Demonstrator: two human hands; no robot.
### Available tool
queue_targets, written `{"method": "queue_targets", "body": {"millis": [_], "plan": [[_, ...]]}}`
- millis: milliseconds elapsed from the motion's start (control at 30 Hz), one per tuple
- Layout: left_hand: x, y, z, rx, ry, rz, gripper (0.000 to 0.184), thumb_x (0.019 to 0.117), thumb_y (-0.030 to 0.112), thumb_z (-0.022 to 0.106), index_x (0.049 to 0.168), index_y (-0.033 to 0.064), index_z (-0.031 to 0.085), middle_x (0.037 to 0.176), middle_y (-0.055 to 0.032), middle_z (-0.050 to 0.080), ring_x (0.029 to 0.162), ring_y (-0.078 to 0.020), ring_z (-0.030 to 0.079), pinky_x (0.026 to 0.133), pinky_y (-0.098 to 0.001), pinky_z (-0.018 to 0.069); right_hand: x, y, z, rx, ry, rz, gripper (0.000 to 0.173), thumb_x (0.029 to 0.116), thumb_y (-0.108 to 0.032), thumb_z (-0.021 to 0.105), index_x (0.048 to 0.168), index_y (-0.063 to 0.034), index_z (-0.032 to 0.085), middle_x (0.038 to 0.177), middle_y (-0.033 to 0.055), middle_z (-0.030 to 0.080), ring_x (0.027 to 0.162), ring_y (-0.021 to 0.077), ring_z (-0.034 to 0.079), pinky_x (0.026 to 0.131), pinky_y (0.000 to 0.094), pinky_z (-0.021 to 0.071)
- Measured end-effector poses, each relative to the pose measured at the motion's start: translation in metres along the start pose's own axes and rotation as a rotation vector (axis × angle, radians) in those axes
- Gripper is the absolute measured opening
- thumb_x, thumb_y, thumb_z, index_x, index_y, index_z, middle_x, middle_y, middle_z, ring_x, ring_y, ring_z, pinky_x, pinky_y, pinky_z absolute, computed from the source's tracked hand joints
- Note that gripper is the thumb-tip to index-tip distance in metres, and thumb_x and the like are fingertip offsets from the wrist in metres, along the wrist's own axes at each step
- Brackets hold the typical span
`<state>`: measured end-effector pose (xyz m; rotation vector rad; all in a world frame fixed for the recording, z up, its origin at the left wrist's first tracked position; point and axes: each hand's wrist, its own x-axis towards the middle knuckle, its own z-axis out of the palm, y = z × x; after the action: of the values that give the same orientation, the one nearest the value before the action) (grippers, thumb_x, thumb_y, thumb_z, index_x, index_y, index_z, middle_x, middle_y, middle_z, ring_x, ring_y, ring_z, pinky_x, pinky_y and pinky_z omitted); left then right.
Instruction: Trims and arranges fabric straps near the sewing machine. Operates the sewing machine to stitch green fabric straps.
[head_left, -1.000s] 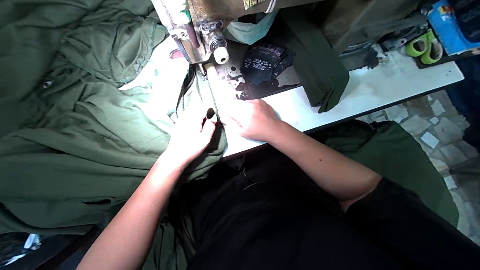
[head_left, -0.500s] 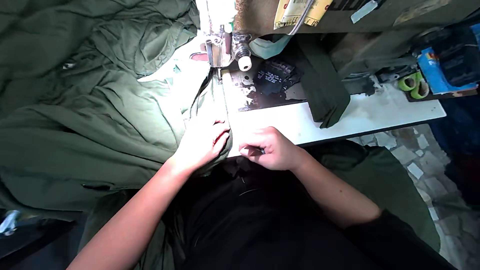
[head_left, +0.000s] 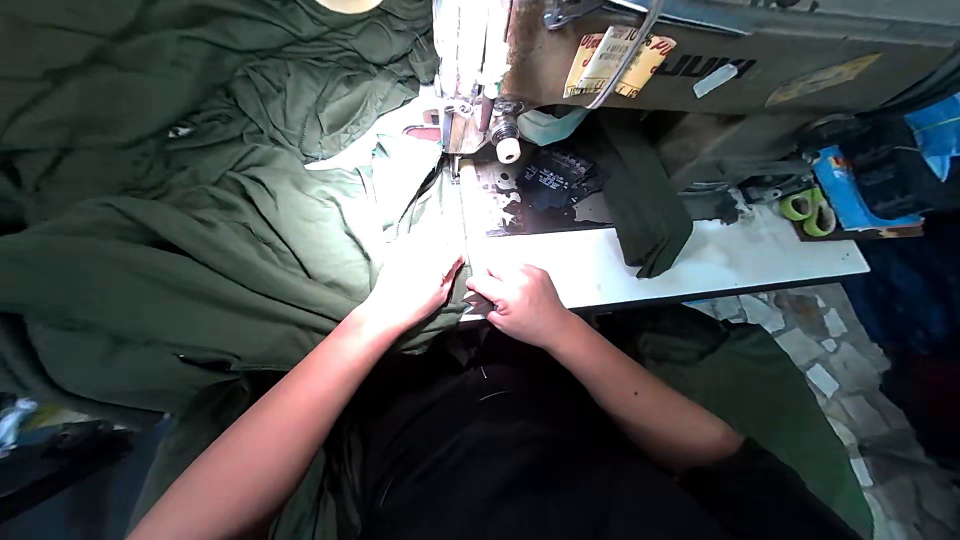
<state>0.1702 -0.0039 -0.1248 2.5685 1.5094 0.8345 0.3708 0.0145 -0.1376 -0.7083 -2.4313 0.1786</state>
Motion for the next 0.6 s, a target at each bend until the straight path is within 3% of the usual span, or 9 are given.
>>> {"method": "queue_targets", "body": {"millis": [100, 200, 267, 433, 600], "plan": [[-0.001, 0.001, 0.0, 0.01, 0.011, 0.042, 0.023, 0.0979, 0.006, 0.054, 0.09, 0.0003, 0.075, 0.094, -0.0169, 0.072, 0.096, -0.0371, 0.069, 0.082, -0.0537, 0.0525, 0.0, 0.0, 0.0, -0.025, -0.001, -0.008, 0.011, 0.0804, -0.014, 0.071, 0.086, -0.007, 0.077, 0.071, 0.0079, 0.061, 0.062, 0.0224, 0.061, 0.05, 0.0368, 0.0471], [-0.008, 0.001, 0.002, 0.042, 0.04, 0.085, 0.025, 0.0963, 0.01, 0.054, 0.096, 0.0013, 0.078, 0.103, -0.016, 0.073, 0.101, -0.0355, 0.07, 0.085, -0.0519, 0.0546, -0.002, -0.001, -0.001, -0.046, 0.0, -0.042, 0.015, 0.0771, -0.013, 0.073, 0.09, -0.0071, 0.079, 0.096, 0.0134, 0.075, 0.078, 0.0266, 0.073, 0.06, 0.0412, 0.0564], [-0.012, 0.001, 0.001, 0.061, 0.03, 0.108, 0.026, 0.0929, 0.014, 0.057, 0.102, 0.0028, 0.079, 0.109, -0.0156, 0.073, 0.103, -0.0351, 0.07, 0.084, -0.0526, 0.0544, -0.002, 0.0, 0.0, -0.047, -0.016, -0.067, 0.015, 0.0784, -0.012, 0.072, 0.091, -0.0068, 0.079, 0.105, 0.0133, 0.077, 0.083, 0.0269, 0.074, 0.063, 0.042, 0.0568], [-0.017, -0.002, 0.001, 0.058, 0.001, 0.122, 0.034, 0.0909, 0.023, 0.055, 0.107, 0.0057, 0.08, 0.116, -0.016, 0.073, 0.105, -0.035, 0.07, 0.084, -0.0543, 0.0532, -0.002, -0.001, -0.004, -0.035, -0.06, -0.082, 0.016, 0.0819, -0.013, 0.069, 0.093, -0.0054, 0.079, 0.106, 0.012, 0.077, 0.088, 0.0265, 0.074, 0.066, 0.042, 0.0584], [-0.016, -0.004, 0.003, 0.063, 0.01, 0.12, 0.036, 0.092, 0.027, 0.051, 0.102, 0.0081, 0.08, 0.109, -0.017, 0.073, 0.104, -0.0358, 0.069, 0.083, -0.0549, 0.0523, -0.003, -0.002, -0.004, -0.042, -0.067, -0.074, 0.018, 0.0816, -0.013, 0.069, 0.095, -0.0062, 0.078, 0.106, 0.0108, 0.077, 0.089, 0.026, 0.074, 0.067, 0.0412, 0.0584]]}}
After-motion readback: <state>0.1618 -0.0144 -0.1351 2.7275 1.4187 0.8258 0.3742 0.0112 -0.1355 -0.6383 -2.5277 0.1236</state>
